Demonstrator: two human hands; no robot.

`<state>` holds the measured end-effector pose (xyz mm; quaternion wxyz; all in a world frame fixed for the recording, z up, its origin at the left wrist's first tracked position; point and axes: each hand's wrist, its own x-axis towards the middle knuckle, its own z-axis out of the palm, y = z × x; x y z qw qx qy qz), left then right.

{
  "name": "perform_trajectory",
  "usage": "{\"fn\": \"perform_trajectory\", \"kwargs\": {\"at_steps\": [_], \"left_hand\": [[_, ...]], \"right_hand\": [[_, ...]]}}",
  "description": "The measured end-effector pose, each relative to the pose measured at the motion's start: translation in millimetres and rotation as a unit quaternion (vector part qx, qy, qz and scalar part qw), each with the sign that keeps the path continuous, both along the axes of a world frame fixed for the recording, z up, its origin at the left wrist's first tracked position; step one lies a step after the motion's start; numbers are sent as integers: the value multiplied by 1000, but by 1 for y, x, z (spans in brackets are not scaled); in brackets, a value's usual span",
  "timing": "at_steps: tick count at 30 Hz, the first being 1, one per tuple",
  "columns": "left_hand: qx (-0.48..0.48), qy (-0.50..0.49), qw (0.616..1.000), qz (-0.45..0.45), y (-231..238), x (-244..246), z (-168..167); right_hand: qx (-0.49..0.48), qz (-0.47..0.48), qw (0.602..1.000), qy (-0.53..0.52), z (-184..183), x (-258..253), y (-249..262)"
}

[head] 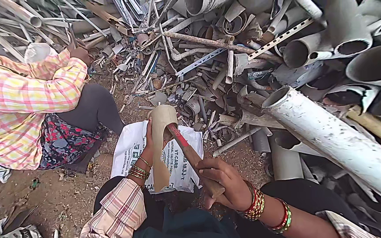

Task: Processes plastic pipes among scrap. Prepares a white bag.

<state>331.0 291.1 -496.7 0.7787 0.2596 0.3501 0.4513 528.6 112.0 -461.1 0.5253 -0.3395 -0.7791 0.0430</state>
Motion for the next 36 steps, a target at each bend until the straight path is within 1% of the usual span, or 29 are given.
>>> {"fn": "perform_trajectory", "kwargs": {"at_steps": [2,4,6,8,11,13,15,18,20,22,24,25,28,29,31,33,34,36], "left_hand": [[11,12,1000,1,6,-4,-9],[28,19,999,24,15,-8,-24],[42,64,996,54,14,-7,-20],[37,72,996,37,11,-6,-14],[27,68,997,20,9,-3,-8],[21,87,995,34,7,-1,-4],[21,90,995,39,7,-3,-6],[75,99,991,54,11,-4,-21],[81,107,989,55,12,-2,-22],[32,114,991,55,4,4,-2],[20,76,996,42,4,1,-2],[17,66,997,45,4,-1,-3],[3,49,998,37,4,1,0],[4,45,999,29,3,2,1],[16,56,998,34,0,2,10],[15,76,994,75,-6,4,22],[15,70,993,89,-7,4,24],[15,44,996,81,-4,1,17]], "right_hand": [[47,6,999,-1,8,0,-5],[55,9,998,-10,7,0,-4],[23,-9,999,-44,1,1,2],[7,-16,998,-64,-4,3,7],[43,7,997,-63,5,2,2],[59,31,996,-55,9,3,1],[40,15,996,-73,6,5,5],[17,-28,994,-108,-8,8,14],[23,-29,995,-93,-6,8,11],[37,5,998,-56,4,7,4],[39,40,998,-26,9,7,1],[32,42,998,-25,8,7,2],[-31,13,998,-47,-2,10,8],[-52,18,998,-41,-5,11,9],[-85,74,994,-10,0,12,6],[-94,154,984,10,6,14,2],[-96,175,980,10,7,15,2],[-108,181,977,18,-1,16,6]]}}
